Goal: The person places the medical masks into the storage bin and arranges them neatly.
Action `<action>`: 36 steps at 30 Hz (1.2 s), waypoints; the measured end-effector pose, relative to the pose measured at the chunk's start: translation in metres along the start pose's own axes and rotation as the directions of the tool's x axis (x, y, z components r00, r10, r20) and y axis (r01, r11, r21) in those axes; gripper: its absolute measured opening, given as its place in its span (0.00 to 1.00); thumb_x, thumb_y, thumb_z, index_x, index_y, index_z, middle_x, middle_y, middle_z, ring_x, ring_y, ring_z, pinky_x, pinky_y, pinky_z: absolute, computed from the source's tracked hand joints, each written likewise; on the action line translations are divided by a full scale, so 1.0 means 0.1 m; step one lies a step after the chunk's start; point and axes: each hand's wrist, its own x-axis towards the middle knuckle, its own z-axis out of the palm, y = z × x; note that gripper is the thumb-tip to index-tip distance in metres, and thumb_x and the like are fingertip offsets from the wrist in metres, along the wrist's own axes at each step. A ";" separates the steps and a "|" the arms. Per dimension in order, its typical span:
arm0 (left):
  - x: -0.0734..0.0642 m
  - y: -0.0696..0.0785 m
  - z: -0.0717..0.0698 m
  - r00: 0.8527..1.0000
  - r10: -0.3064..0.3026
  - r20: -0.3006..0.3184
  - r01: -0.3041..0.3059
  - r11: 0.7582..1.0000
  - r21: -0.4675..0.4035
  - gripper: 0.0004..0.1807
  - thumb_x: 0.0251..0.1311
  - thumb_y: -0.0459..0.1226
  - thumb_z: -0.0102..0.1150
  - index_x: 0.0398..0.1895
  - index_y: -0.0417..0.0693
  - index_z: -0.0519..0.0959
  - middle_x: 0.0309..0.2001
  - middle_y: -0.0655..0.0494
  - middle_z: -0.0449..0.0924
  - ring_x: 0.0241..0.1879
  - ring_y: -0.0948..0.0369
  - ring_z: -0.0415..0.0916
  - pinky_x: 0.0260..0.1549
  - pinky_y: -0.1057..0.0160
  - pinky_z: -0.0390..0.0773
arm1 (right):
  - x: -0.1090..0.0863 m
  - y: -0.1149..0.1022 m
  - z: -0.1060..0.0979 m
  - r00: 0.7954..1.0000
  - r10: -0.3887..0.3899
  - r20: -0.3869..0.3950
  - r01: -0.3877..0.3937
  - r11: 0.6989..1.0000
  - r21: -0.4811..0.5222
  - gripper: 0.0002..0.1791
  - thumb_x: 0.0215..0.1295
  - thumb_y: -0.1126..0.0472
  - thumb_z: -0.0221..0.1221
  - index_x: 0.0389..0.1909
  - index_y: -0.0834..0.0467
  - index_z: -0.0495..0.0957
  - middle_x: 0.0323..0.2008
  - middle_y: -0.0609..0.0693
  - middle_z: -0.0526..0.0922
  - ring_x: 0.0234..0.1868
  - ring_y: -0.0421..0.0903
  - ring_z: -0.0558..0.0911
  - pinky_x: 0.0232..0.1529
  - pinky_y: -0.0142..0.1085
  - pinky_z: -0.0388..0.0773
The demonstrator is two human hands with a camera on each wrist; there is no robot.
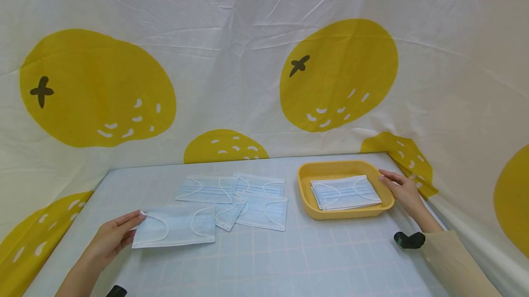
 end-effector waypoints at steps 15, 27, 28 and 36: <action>-0.07 0.04 0.19 0.999 0.037 0.039 -0.031 0.988 -0.152 0.10 0.63 0.46 0.60 0.26 0.77 0.79 0.31 0.78 0.79 0.29 0.71 0.77 0.32 0.75 0.80 | 0.01 0.02 -0.01 1.000 -0.006 0.004 0.006 1.000 -0.011 0.49 0.57 0.24 0.48 0.67 0.59 0.67 0.67 0.64 0.67 0.64 0.59 0.67 0.37 0.11 0.71; -0.11 0.07 0.39 0.996 0.065 0.063 -0.050 0.975 -0.215 0.12 0.66 0.45 0.56 0.26 0.77 0.80 0.32 0.75 0.79 0.28 0.71 0.76 0.30 0.76 0.78 | -0.01 -0.02 -0.02 1.000 0.000 0.007 0.000 1.000 0.000 0.50 0.56 0.24 0.49 0.67 0.60 0.66 0.67 0.65 0.66 0.65 0.61 0.65 0.36 0.11 0.70; -0.11 0.07 0.41 0.995 0.073 0.064 -0.057 0.974 -0.219 0.12 0.67 0.44 0.56 0.26 0.76 0.80 0.32 0.74 0.80 0.28 0.71 0.77 0.30 0.76 0.78 | -0.01 -0.03 -0.02 1.000 0.000 0.008 0.000 1.000 0.001 0.50 0.56 0.24 0.49 0.67 0.60 0.67 0.67 0.65 0.66 0.65 0.60 0.66 0.36 0.11 0.70; -0.12 0.08 0.55 0.993 0.088 0.084 -0.067 0.971 -0.227 0.10 0.67 0.42 0.55 0.30 0.72 0.78 0.32 0.71 0.80 0.29 0.71 0.78 0.29 0.76 0.79 | 0.00 -0.01 -0.01 1.000 0.000 0.014 0.000 1.000 0.006 0.49 0.57 0.25 0.50 0.66 0.60 0.67 0.67 0.65 0.66 0.64 0.60 0.66 0.36 0.11 0.71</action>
